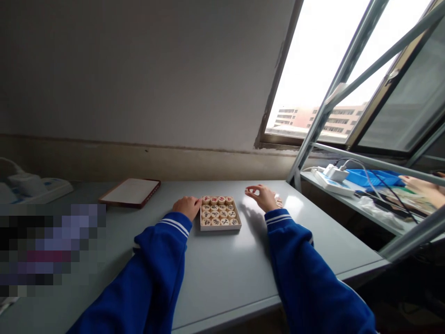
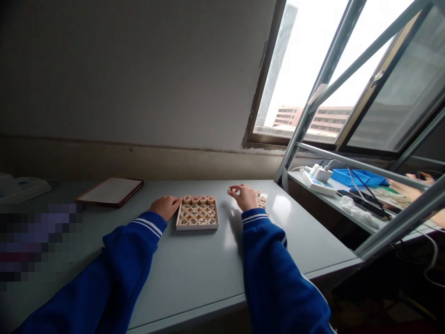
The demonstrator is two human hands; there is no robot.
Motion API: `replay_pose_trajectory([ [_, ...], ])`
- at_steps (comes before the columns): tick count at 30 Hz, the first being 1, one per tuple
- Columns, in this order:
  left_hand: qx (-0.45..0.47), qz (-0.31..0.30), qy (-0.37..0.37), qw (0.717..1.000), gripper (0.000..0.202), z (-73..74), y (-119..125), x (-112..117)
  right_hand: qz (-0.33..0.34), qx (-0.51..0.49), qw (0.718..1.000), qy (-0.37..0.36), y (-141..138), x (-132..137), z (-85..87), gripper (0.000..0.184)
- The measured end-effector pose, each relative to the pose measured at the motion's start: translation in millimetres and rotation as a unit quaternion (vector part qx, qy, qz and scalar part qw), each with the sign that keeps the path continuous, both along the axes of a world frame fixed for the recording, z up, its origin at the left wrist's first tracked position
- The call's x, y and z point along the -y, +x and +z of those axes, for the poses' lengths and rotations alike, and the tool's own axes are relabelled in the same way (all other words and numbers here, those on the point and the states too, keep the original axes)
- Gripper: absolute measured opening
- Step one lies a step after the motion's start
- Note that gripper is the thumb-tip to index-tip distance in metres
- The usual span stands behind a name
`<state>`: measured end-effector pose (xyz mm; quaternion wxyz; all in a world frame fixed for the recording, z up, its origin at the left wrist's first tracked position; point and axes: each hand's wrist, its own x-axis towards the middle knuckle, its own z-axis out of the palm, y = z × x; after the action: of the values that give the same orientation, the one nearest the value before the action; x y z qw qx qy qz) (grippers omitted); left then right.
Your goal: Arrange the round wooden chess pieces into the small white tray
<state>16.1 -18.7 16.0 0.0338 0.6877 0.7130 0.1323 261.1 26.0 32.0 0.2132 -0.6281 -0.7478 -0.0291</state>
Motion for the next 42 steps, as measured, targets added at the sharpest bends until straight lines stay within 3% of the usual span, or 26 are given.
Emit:
replay_pose_trajectory([
  [2,0.043,-0.01,-0.019,0.999,0.047,0.2,-5,-3,0.135,-0.036,0.99,0.023,-29,11,2.1,0.022],
  [4,0.094,-0.035,-0.038,0.994,0.049,-0.1,-11,-5,0.216,-0.025,0.975,0.034,-59,24,0.8,0.022],
  [8,0.126,-0.064,-0.046,0.989,0.056,-1.4,-16,-7,0.259,0.036,0.963,0.069,-93,45,-4.7,0.023],
  [13,0.07,-0.055,-0.05,0.995,0.049,-0.6,-12,-6,0.173,-0.007,0.982,0.072,-70,32,0.5,0.025],
  [17,0.054,-0.055,-0.061,0.995,0.046,1.5,-10,-4,-0.033,0.036,0.994,0.093,-22,3,-0.7,0.027],
  [20,0.034,-0.052,-0.057,0.996,0.047,2.3,-8,-3,-0.165,0.078,0.982,0.038,14,-13,-11.4,0.039],
  [22,0.019,-0.047,-0.049,0.997,0.048,2.2,-7,-1,-0.211,0.069,0.975,-0.031,30,-19,-18.0,0.04],
  [26,0.009,-0.042,-0.035,0.998,0.051,1.2,-5,1,-0.206,0.048,0.971,-0.113,42,-23,-20.7,0.034],
  [35,0.011,-0.045,-0.04,0.998,0.041,-2.7,-6,-3,-0.095,0.06,0.991,-0.078,19,-13,-12.3,0.027],
  [42,0.026,-0.042,-0.031,0.998,0.039,-3.6,-6,-3,-0.01,0.003,0.997,-0.08,13,-11,-7.1,0.023],
])
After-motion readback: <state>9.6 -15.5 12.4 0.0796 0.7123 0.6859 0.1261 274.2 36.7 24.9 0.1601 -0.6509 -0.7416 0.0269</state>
